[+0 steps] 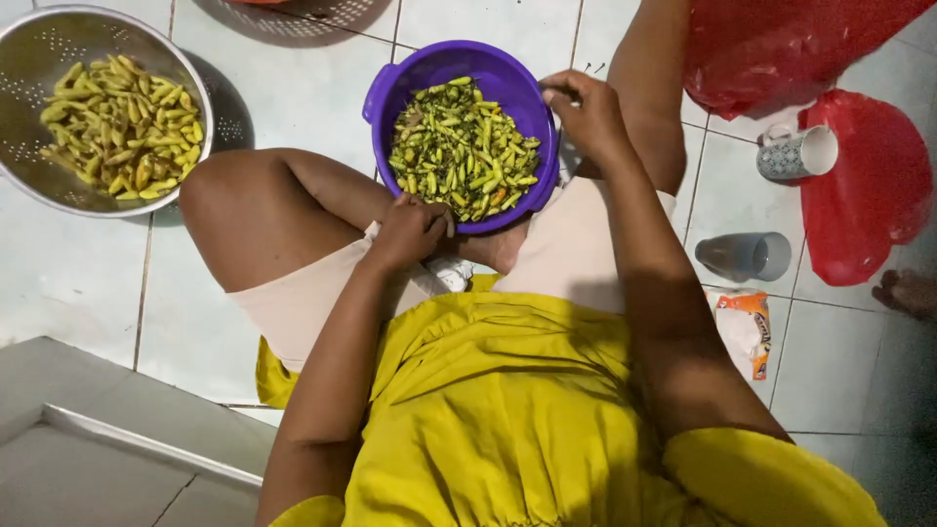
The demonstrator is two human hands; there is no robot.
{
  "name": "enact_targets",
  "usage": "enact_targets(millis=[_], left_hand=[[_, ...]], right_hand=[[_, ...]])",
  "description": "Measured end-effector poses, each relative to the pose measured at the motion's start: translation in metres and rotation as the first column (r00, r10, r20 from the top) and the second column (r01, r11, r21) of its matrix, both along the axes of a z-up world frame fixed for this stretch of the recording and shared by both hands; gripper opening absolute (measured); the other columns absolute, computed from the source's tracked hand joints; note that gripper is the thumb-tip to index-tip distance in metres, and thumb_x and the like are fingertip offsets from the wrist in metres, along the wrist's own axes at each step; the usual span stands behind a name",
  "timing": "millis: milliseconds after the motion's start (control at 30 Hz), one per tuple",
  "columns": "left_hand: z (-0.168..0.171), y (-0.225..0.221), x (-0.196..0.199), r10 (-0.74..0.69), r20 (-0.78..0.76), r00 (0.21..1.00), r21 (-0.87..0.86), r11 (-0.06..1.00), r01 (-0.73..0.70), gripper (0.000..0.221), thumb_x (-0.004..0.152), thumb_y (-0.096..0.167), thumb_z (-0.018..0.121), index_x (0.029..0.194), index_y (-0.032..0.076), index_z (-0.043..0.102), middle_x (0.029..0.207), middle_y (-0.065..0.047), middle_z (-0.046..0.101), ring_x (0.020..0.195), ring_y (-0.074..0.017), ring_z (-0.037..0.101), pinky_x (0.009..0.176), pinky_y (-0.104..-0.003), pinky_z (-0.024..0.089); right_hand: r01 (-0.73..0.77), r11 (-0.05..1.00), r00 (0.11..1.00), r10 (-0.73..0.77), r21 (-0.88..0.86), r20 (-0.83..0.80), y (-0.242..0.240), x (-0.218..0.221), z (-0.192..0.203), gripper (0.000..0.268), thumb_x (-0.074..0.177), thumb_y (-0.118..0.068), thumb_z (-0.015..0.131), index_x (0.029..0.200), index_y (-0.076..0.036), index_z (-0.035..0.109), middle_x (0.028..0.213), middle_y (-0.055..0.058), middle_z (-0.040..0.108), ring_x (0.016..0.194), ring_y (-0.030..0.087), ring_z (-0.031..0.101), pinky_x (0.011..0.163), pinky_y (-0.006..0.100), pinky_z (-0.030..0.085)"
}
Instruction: Removing stems from green chilies by hand and sorting them into bowls while sitting on the floor.
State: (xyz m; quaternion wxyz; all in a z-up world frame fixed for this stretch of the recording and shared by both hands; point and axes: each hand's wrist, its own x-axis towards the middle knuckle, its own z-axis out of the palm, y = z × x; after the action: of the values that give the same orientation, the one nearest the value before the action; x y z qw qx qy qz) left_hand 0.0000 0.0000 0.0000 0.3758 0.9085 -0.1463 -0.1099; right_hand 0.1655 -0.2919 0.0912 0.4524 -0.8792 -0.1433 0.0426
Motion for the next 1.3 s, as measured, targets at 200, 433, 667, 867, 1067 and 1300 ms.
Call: enact_targets(millis=[200,433,667,867,1067,1300], left_hand=[[0.007,-0.001,0.002,0.038,-0.087,0.995,0.019,0.999,-0.037,0.026,0.095,0.032,0.058,0.107,0.017,0.075,0.084,-0.017,0.074,0.104,-0.0301,0.063,0.102,-0.041,0.044],[0.032,0.0,0.011,0.038,-0.165,0.985,0.022,0.999,-0.035,0.026,0.094,0.031,0.059,0.109,0.017,0.074,0.081,-0.017,0.074,0.107,-0.031,0.064,0.099,-0.041,0.047],[0.026,-0.002,0.018,0.028,-0.208,0.978,0.033,0.999,-0.022,0.026,0.095,0.03,0.058,0.112,0.018,0.074,0.078,-0.018,0.073,0.109,-0.0306,0.062,0.099,-0.04,0.048],[0.041,-0.001,0.024,0.042,-0.204,0.978,-0.032,0.998,-0.05,0.02,0.093,0.024,0.056,0.101,0.017,0.073,0.077,-0.01,0.072,0.096,-0.0266,0.058,0.089,-0.037,0.047],[0.049,0.0,0.027,0.031,-0.182,0.983,-0.09,0.995,-0.048,0.021,0.092,0.019,0.054,0.081,0.018,0.071,0.077,-0.002,0.07,0.083,-0.0228,0.055,0.08,-0.033,0.045],[0.043,-0.002,0.022,0.054,-0.131,0.99,-0.093,0.993,-0.066,0.018,0.091,0.017,0.056,0.085,0.018,0.073,0.079,-0.005,0.066,0.088,-0.0239,0.053,0.078,-0.034,0.046]], right_hand=[[0.165,0.859,0.972,-0.226,-0.484,-0.069,-0.078,0.135,-0.146,0.04,0.1,-0.016,0.07,0.138,-0.005,0.064,0.128,0.025,0.064,0.118,0.039,0.066,0.098,0.046,0.057],[0.319,0.721,0.895,-0.443,-0.615,-0.055,-0.069,0.149,-0.163,0.04,0.105,-0.028,0.065,0.141,-0.012,0.063,0.131,0.011,0.052,0.126,0.034,0.056,0.108,0.046,0.046],[0.44,0.87,0.889,-0.456,-0.222,-0.024,-0.057,0.21,-0.187,0.017,0.093,0.0,0.063,0.102,-0.01,0.074,0.097,0.006,0.057,0.099,0.028,0.067,0.085,0.037,0.059],[0.299,0.944,0.954,-0.297,-0.139,0.037,-0.005,0.242,-0.148,0.035,0.088,0.012,0.06,0.121,0.0,0.067,0.125,0.011,0.058,0.119,0.027,0.062,0.102,0.034,0.052],[0.208,0.918,0.976,-0.171,-0.338,0.137,0.005,0.234,-0.146,0.019,0.089,0.012,0.057,0.093,-0.003,0.068,0.102,0.009,0.06,0.088,0.021,0.06,0.083,0.034,0.052],[0.015,0.965,0.985,-0.059,-0.262,-0.162,-0.016,0.2,-0.115,0.013,0.087,-0.004,0.069,0.098,-0.005,0.075,0.08,0.002,0.067,0.068,0.01,0.056,0.066,0.026,0.048]])
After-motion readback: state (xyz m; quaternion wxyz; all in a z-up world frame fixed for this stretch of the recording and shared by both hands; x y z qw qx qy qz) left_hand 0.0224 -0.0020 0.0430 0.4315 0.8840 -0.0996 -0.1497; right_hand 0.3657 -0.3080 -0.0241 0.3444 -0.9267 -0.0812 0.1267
